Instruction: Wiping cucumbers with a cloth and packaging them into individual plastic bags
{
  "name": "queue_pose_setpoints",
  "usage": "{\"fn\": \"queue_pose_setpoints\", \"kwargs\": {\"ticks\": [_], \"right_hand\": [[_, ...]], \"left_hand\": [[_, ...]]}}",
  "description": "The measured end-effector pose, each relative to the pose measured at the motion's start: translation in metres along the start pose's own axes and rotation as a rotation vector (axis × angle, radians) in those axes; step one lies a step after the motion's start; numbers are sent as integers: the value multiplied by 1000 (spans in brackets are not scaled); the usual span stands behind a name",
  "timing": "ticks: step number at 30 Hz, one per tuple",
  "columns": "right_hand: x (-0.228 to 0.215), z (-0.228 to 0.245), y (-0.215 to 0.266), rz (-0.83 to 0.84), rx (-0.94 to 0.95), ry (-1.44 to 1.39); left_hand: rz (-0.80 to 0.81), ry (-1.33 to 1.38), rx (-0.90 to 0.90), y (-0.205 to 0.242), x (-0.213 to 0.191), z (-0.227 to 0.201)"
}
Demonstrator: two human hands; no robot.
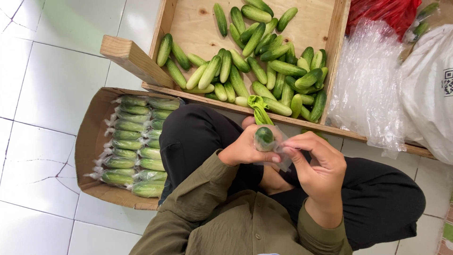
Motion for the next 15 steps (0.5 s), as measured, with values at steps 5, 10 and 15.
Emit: {"fn": "queue_pose_setpoints", "kwargs": {"ticks": [5, 10, 15], "right_hand": [[0, 3, -1, -68, -22, -23], [2, 7, -4, -94, -21, -21], [-4, 20, -12, -151, -34, -58]], "left_hand": [[0, 3, -6, -5, 2, -7], [2, 5, -19, 0, -4, 1], [40, -74, -64, -7, 6, -9]]}}
Point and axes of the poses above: each hand's wrist, its own y-axis away from the middle knuckle, its own x-axis out of the palm, z = x × y, the point moved 3 cm from there along -y, towards the middle knuckle, and after that the axes turned 11 degrees about y, right-handed, at the moved point
